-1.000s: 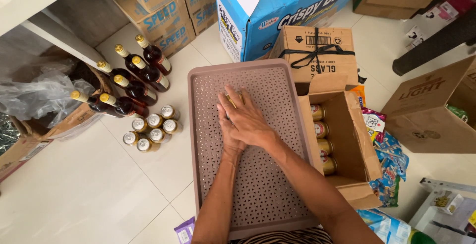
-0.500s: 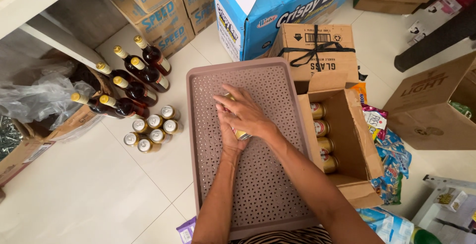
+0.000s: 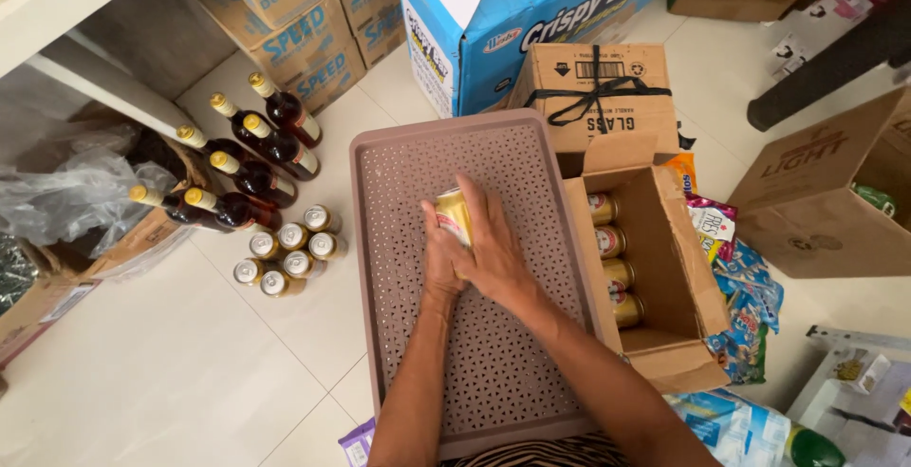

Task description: Organizing and putting beer cans into a cardboard box on the floor of a grocery store backroom.

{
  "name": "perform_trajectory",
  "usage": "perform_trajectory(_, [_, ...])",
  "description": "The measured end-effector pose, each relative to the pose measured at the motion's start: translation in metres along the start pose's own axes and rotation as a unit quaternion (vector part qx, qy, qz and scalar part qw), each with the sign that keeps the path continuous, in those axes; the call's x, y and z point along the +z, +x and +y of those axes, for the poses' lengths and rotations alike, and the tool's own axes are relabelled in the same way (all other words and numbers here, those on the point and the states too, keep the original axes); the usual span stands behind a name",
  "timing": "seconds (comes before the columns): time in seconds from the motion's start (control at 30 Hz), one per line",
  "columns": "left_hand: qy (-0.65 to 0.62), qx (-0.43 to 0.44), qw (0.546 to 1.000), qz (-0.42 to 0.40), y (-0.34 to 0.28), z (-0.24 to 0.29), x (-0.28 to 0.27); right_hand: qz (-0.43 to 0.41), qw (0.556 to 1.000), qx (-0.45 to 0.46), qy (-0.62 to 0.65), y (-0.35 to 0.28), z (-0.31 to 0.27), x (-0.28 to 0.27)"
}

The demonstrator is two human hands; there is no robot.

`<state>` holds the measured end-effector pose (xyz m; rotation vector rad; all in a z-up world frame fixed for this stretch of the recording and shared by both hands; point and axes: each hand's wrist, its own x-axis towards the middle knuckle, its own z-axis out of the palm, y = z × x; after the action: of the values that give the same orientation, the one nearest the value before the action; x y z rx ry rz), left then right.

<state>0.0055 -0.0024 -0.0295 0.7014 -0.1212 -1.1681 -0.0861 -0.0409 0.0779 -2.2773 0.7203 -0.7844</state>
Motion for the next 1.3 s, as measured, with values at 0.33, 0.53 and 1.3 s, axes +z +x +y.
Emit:
perform_trajectory(0.33, [-0.089,-0.046,0.993,-0.057,-0.001,-0.002,-0.011,0.015,0.992,0.122,0.033,-0.015,0.005,0.012])
perform_trajectory(0.53, [-0.09,-0.029,0.993,-0.071,-0.006,0.007,-0.001,0.073,0.992,0.079,0.068,-0.021,0.003,0.005])
perform_trajectory(1.3, [-0.006,0.055,0.993,-0.103,0.0,0.003,-0.008,0.117,0.891,0.25,0.361,-0.017,0.026,-0.025])
